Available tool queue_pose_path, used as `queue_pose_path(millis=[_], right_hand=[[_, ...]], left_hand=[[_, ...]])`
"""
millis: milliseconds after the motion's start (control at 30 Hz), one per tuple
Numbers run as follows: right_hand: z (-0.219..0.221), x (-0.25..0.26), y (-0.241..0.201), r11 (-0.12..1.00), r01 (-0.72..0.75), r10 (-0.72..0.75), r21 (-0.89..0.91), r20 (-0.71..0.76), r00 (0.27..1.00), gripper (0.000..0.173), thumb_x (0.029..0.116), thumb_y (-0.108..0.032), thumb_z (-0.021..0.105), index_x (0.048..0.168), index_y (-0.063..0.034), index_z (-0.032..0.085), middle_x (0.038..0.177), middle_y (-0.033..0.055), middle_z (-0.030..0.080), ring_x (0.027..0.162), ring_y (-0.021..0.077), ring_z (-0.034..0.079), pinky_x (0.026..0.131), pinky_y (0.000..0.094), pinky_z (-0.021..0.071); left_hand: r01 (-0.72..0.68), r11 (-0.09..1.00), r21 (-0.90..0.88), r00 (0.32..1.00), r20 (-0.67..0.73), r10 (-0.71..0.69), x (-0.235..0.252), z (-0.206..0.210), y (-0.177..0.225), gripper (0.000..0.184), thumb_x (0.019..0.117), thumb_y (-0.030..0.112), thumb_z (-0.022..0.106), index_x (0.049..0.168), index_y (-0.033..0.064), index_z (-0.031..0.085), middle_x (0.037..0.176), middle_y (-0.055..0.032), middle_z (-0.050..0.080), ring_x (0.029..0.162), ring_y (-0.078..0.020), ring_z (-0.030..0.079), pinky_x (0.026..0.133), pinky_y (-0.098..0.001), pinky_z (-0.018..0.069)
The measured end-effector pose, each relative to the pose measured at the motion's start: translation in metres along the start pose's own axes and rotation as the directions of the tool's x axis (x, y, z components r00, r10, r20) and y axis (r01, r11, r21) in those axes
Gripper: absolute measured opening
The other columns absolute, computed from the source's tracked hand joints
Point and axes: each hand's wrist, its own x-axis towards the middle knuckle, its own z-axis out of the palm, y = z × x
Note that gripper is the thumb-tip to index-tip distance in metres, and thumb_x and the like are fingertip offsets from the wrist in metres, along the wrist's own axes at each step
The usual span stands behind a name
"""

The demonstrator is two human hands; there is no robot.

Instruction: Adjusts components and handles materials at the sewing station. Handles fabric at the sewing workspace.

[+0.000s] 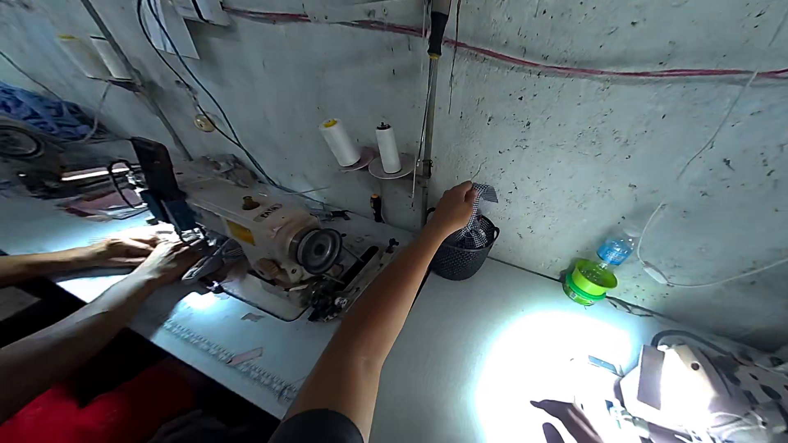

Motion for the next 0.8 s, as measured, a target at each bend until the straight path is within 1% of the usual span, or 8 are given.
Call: queue_pose_path(millis=[100, 167, 267, 367, 433, 533, 667, 800], right_hand=[[0.035, 0.087, -0.004, 0.997, -0.006, 0.011, 0.077, -0.058, 0.998, 0.032, 0.1025, -0.009, 0.049, 0.125, 0.001, 0.068, 0.118, 0.0099, 0.073, 0.105, 0.0111, 0.07, 0.095, 0.0296, 0.0567], [0.049, 0.155, -0.008, 0.985, -0.063, 0.078, 0.161, -0.089, 0.993, 0.036, 0.1044, -0.007, 0.044, 0.133, 0.0041, 0.062, 0.125, 0.015, 0.069, 0.097, 0.0151, 0.072, 0.086, 0.0337, 0.0601], [0.059, 0.254, -0.007, 0.95, -0.26, 0.272, 0.176, -0.052, 0.961, 0.047, 0.1035, -0.009, 0.055, 0.148, 0.005, 0.046, 0.139, 0.0253, 0.058, 0.106, 0.0307, 0.068, 0.093, 0.0451, 0.0561], [0.069, 0.319, 0.005, 0.925, -0.33, 0.331, 0.188, 0.03, 0.943, 0.029, 0.103, -0.015, 0.061, 0.119, 0.0082, 0.062, 0.1, 0.0198, 0.067, 0.084, 0.0241, 0.066, 0.081, 0.0415, 0.0561], [0.065, 0.345, 0.009, 0.91, -0.34, 0.332, 0.238, 0.073, 0.94, 0.028, 0.1067, -0.018, 0.055, 0.11, 0.0083, 0.064, 0.088, 0.0146, 0.066, 0.073, 0.0171, 0.064, 0.074, 0.0362, 0.0561], [0.05, 0.373, 0.008, 0.873, -0.358, 0.358, 0.331, 0.065, 0.931, 0.031, 0.1081, -0.022, 0.053, 0.115, 0.0079, 0.06, 0.091, 0.0146, 0.067, 0.072, 0.0165, 0.067, 0.073, 0.0348, 0.0593], [0.033, 0.395, 0.0, 0.928, -0.294, 0.323, 0.23, -0.1, 0.941, 0.035, 0.1054, -0.025, 0.059, 0.115, 0.0074, 0.065, 0.106, 0.0212, 0.066, 0.093, 0.0274, 0.062, 0.086, 0.0487, 0.05], [0.004, 0.427, -0.027, 0.87, -0.078, 0.267, 0.487, -0.33, 0.905, 0.037, 0.109, -0.026, 0.05, 0.132, 0.0025, 0.057, 0.12, 0.017, 0.065, 0.103, 0.0221, 0.065, 0.091, 0.0422, 0.0535]], left_hand=[[0.029, 0.991, -0.132, 0.999, 0.041, -0.024, -0.016, -0.007, 0.0, 0.032, 0.1095, 0.019, 0.048, 0.112, -0.008, 0.065, 0.102, -0.0232, 0.067, 0.09, -0.0302, 0.068, 0.084, -0.0487, 0.0561], [0.077, 0.984, -0.163, 0.995, 0.072, -0.066, -0.029, -0.008, -0.002, 0.029, 0.1062, 0.017, 0.055, 0.115, -0.007, 0.067, 0.106, -0.0219, 0.07, 0.094, -0.0284, 0.069, 0.088, -0.0476, 0.0561], [0.085, 0.984, -0.159, 0.995, 0.068, -0.075, -0.043, -0.011, 0.003, 0.025, 0.1017, 0.018, 0.064, 0.111, -0.0043, 0.072, 0.102, -0.018, 0.072, 0.092, -0.025, 0.069, 0.088, -0.0454, 0.0548], [-0.013, 0.985, -0.173, 0.998, -0.06, 0.003, -0.047, -0.011, 0.002, 0.021, 0.0977, 0.017, 0.071, 0.105, -0.0022, 0.074, 0.101, -0.0164, 0.07, 0.09, -0.0242, 0.067, 0.085, -0.0441, 0.0551], [-0.017, 0.959, -0.282, 0.995, -0.095, -0.01, -0.037, -0.004, -0.009, 0.035, 0.0991, 0.01, 0.066, 0.129, -0.0069, 0.058, 0.113, -0.0214, 0.067, 0.099, -0.0271, 0.067, 0.089, -0.0435, 0.0549], [0.137, 0.911, -0.39, 0.99, 0.069, -0.119, -0.022, 0.011, -0.017, 0.077, 0.1001, 0.006, 0.061, 0.159, -0.0022, 0.011, 0.129, -0.0258, 0.062, 0.117, -0.03, 0.065, 0.102, -0.0461, 0.0522], [0.165, 0.986, 0.014, 0.976, 0.141, -0.165, -0.02, 0.019, 0.003, 0.043, 0.1134, 0.027, 0.034, 0.136, -0.0037, 0.055, 0.126, -0.0265, 0.064, 0.126, -0.0393, 0.057, 0.113, -0.0646, 0.0289], [0.133, 0.926, 0.352, 0.95, 0.222, -0.221, -0.005, 0.031, -0.013, 0.04, 0.11, 0.029, 0.04, 0.131, 0.0028, 0.062, 0.128, -0.0197, 0.066, 0.131, -0.0353, 0.055, 0.118, -0.0648, 0.0196]])
